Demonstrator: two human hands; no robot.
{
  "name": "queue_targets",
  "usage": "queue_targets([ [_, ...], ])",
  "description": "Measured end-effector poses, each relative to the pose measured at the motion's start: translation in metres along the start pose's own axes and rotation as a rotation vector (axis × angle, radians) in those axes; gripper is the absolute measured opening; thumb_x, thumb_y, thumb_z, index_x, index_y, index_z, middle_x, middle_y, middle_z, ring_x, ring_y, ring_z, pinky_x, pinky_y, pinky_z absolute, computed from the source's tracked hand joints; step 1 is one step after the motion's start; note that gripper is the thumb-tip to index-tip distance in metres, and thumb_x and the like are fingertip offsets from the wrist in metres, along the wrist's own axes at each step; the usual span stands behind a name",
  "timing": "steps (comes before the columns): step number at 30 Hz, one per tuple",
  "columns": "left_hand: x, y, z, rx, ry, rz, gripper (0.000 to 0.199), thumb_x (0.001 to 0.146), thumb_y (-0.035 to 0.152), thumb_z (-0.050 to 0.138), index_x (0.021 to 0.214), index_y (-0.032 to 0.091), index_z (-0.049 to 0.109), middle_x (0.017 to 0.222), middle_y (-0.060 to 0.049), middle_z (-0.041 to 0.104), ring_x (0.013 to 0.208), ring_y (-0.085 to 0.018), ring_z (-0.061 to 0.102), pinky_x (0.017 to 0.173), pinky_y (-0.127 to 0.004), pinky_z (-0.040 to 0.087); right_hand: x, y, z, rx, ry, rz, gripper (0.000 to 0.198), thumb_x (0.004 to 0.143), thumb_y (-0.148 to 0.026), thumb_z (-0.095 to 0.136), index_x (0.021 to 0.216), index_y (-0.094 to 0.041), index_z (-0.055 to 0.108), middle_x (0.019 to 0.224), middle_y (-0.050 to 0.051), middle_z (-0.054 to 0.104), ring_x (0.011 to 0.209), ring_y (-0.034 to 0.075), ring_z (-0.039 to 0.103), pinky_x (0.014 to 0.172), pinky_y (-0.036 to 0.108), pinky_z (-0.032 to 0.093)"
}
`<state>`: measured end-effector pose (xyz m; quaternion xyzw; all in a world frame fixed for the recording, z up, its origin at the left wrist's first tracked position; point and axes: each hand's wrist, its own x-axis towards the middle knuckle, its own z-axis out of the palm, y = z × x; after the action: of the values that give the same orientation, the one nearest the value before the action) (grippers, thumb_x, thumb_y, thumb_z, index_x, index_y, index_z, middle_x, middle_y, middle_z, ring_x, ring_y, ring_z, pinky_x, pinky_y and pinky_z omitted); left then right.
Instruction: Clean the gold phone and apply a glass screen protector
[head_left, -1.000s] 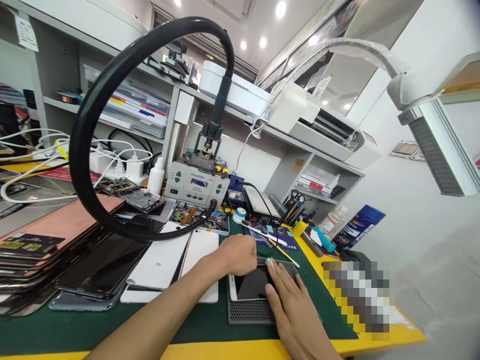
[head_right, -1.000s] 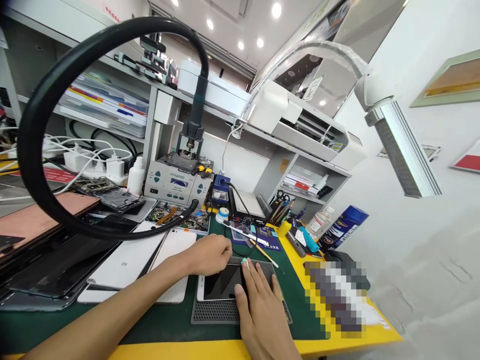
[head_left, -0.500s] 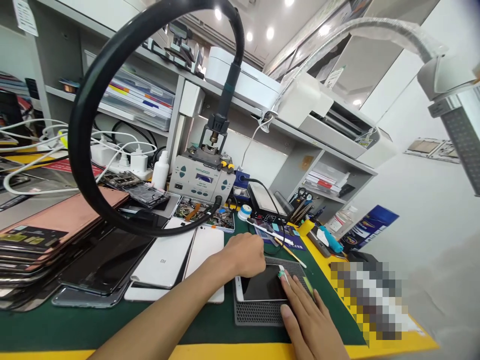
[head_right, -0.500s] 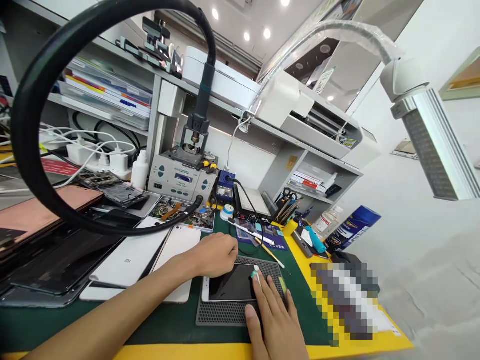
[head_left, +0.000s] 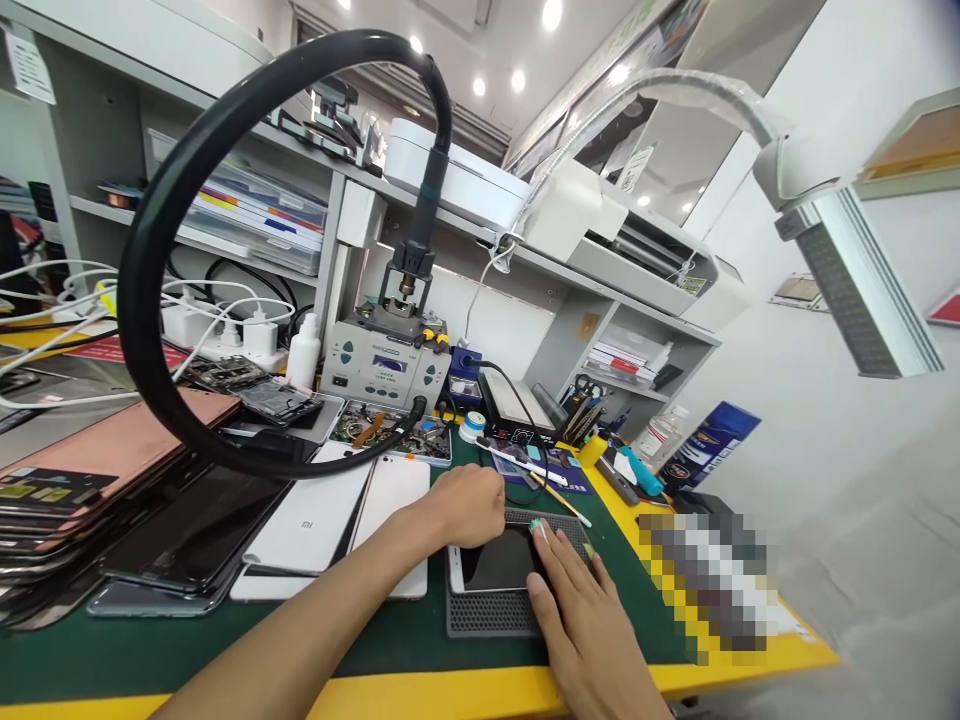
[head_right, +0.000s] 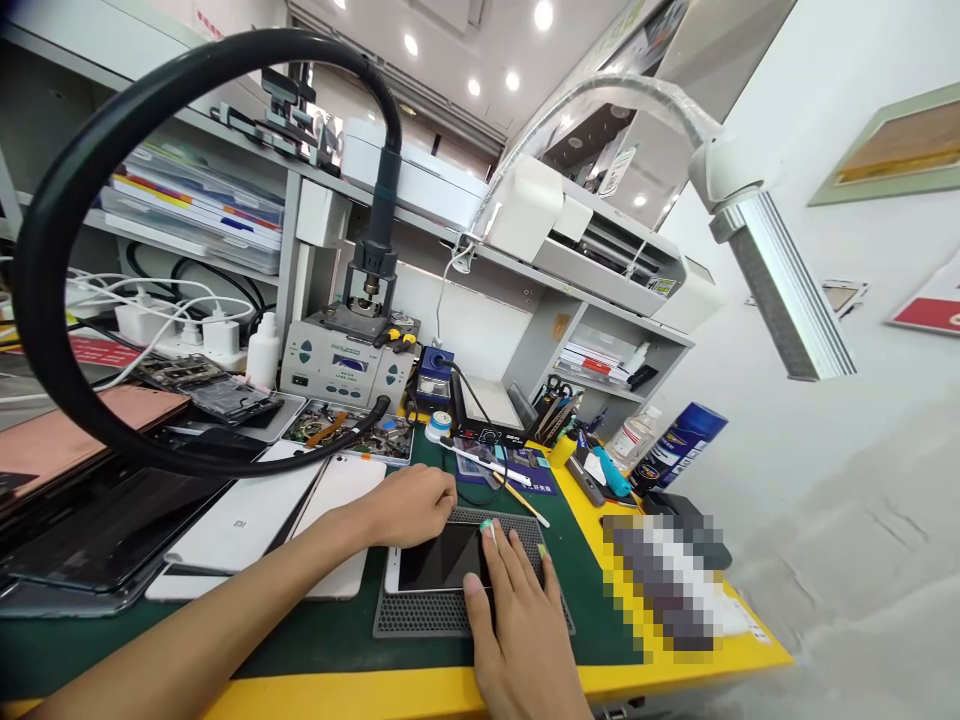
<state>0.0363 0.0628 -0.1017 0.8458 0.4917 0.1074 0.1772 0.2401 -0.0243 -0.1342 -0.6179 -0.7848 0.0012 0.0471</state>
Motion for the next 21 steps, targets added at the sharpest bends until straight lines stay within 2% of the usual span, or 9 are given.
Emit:
queue_targets([
  [4, 0.0, 0.001, 0.001, 0.009, -0.007, -0.001, 0.023, 0.102, 0.037, 0.062, 0.11, 0.016, 0.067, 0.107, -0.006, 0.069, 0.095, -0.02, 0.069, 0.085, -0.038, 0.059, -0.022, 0.02, 0.013, -0.049, -0.016, -0.052, 0.06, 0.108, -0.048, 0.022, 0.161, -0.022, 0.035, 0.165, 0.002, 0.031, 0.153, 0.033, 0.027, 0.121, 0.067, 0.026],
  [9, -0.001, 0.004, 0.0, 0.021, -0.011, -0.011, 0.023, 0.101, 0.037, 0.063, 0.111, 0.016, 0.067, 0.11, -0.007, 0.069, 0.098, -0.021, 0.068, 0.087, -0.04, 0.059, -0.029, 0.035, 0.021, -0.068, 0.0, -0.131, 0.057, 0.109, -0.043, 0.023, 0.164, -0.028, 0.022, 0.166, 0.0, 0.026, 0.153, 0.033, 0.026, 0.119, 0.067, 0.029],
  [16, -0.001, 0.003, 0.001, 0.034, -0.007, -0.011, 0.023, 0.102, 0.037, 0.063, 0.11, 0.016, 0.067, 0.109, -0.007, 0.069, 0.097, -0.02, 0.068, 0.086, -0.039, 0.059, -0.003, 0.007, 0.003, -0.041, -0.043, -0.011, 0.062, 0.108, -0.05, 0.019, 0.163, -0.023, 0.03, 0.166, -0.001, 0.029, 0.156, 0.028, 0.022, 0.126, 0.061, 0.02],
  [21, -0.003, 0.005, 0.001, 0.052, 0.017, -0.008, 0.024, 0.102, 0.037, 0.063, 0.112, 0.016, 0.067, 0.111, -0.007, 0.069, 0.099, -0.021, 0.068, 0.088, -0.041, 0.058, 0.016, -0.004, -0.002, 0.055, -0.014, 0.022, 0.063, 0.108, -0.056, 0.019, 0.162, -0.026, 0.033, 0.167, -0.001, 0.029, 0.157, 0.026, 0.022, 0.127, 0.06, 0.017],
])
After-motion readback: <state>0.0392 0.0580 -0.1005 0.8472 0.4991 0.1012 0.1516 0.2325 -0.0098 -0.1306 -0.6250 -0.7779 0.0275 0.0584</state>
